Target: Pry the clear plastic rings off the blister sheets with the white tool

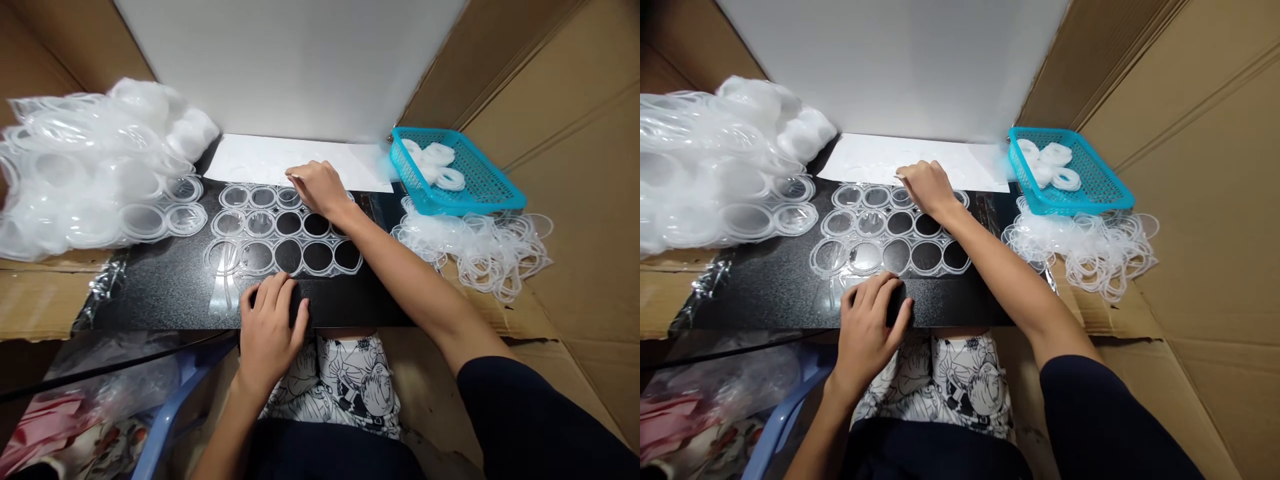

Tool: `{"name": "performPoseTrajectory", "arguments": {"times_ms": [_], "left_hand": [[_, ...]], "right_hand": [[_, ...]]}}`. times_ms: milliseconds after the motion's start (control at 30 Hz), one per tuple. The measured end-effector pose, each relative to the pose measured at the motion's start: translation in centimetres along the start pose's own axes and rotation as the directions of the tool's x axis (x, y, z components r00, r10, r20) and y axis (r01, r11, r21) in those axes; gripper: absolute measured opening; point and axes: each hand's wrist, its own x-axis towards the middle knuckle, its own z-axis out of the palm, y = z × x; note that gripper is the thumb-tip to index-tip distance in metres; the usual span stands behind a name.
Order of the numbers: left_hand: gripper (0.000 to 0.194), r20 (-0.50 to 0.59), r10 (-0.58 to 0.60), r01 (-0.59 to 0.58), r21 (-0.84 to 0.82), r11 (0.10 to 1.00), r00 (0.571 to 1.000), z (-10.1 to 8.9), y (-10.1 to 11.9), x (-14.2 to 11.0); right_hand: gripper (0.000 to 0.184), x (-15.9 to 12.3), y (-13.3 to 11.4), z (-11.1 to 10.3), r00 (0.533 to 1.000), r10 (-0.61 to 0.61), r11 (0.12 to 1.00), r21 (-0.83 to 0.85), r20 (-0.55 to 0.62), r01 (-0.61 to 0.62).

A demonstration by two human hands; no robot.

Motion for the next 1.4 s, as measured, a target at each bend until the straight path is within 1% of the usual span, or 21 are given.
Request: {"name": "performPoseTrajectory", "arguments": {"times_ms": [67,100,167,233,300,367,433,500,600,767,833,900,1000,1100,1167,1233,1267,1333,1400], "left_hand": [[0.025,-0.025,-0.007,0.006,-0.063,0.998,1.0,-0.1,-0.1,-0.2],[0.025,-0.042,-0.013,0.008,-0.1,0.995,0.999,-0.2,-0.2,-0.3],[0.023,-0.07,-0.026,0.015,-0.161,0.987,0.997,-0.6,-0.5,-0.5],[0.022,-0.083,-0.053,0.039,-0.162,0.986,0.995,-1.1,-1.0,-0.7],[0.021,-0.089,-0.093,0.084,-0.104,0.991,0.992,-1.7,-1.7,-0.7],[0.021,-0.094,-0.122,0.118,-0.044,0.992,0.988,-2.1,-2.5,-0.8],[0.021,-0.086,-0.127,0.126,-0.009,0.992,0.988,-2.1,-3.1,-0.8],[0.022,-0.07,-0.123,0.124,0.013,0.992,0.99,-2.1,-3.5,-0.9],[0.024,-0.06,-0.126,0.128,0.023,0.992,0.99,-2.0,-3.6,-1.0],[0.023,-0.058,-0.129,0.129,0.001,0.992,0.99,-2.1,-3.4,-1.0],[0.023,-0.058,-0.125,0.125,-0.007,0.992,0.99,-2.1,-3.4,-1.0],[0.023,-0.057,-0.12,0.12,-0.007,0.993,0.991,-2.2,-3.5,-0.9],[0.024,-0.043,-0.12,0.121,0.003,0.993,0.992,-2.3,-3.5,-0.8],[0.025,-0.026,-0.126,0.127,0.021,0.992,0.992,-2.3,-3.6,-0.7],[0.026,-0.017,-0.123,0.123,0.039,0.992,0.992,-2.3,-3.6,-0.6],[0.027,-0.011,-0.112,0.113,0.054,0.992,0.994,-2.3,-3.6,-0.6],[0.027,-0.012,-0.107,0.108,0.059,0.992,0.994,-2.2,-3.6,-0.6],[0.026,-0.016,-0.099,0.1,0.065,0.993,0.995,-2.2,-3.6,-0.6],[0.025,-0.019,-0.095,0.096,0.066,0.993,0.995,-2.2,-3.6,-0.6]], "right_hand": [[0.035,-0.8,-1.1,0.2,1.0,0.002,0.988,0.155,-0.005,-0.001],[0.032,-1.5,-2.0,0.3,1.0,-0.01,0.969,0.246,0.018,0.005],[0.028,-3.1,-3.9,0.4,0.991,-0.072,0.911,0.412,0.111,0.02],[0.026,-4.8,-5.8,0.6,0.97,-0.126,0.859,0.512,0.206,0.003],[0.024,-6.2,-7.1,0.9,0.943,-0.163,0.827,0.561,0.291,-0.03],[0.022,-7.1,-7.8,1.3,0.925,-0.179,0.812,0.582,0.334,-0.053],[0.02,-7.6,-8.0,1.8,0.929,-0.167,0.805,0.589,0.33,-0.064],[0.018,-7.7,-8.0,2.3,0.943,-0.146,0.806,0.589,0.299,-0.063],[0.016,-7.8,-8.0,2.5,0.954,-0.137,0.814,0.58,0.268,-0.046],[0.017,-7.9,-8.2,2.4,0.953,-0.136,0.826,0.562,0.27,-0.041],[0.017,-7.8,-8.2,2.3,0.951,-0.155,0.833,0.552,0.269,-0.02],[0.018,-7.8,-8.1,2.3,0.943,-0.215,0.84,0.54,0.255,0.046],[0.022,-8.0,-8.1,2.5,0.914,-0.352,0.849,0.479,0.201,0.222],[0.026,-8.7,-8.5,3.0,0.88,-0.449,0.871,0.295,0.151,0.394],[0.026,-9.0,-8.8,3.3,0.868,-0.475,0.878,0.14,0.143,0.458],[0.026,-8.8,-9.0,3.6,0.872,-0.465,0.883,0.017,0.149,0.468],[0.026,-8.3,-8.9,3.6,0.883,-0.445,0.891,-0.028,0.15,0.454],[0.028,-6.7,-8.5,3.4,0.918,-0.372,0.92,-0.08,0.137,0.385],[0.03,-4.5,-7.9,2.9,0.956,-0.276,0.956,-0.07,0.101,0.284]]}}
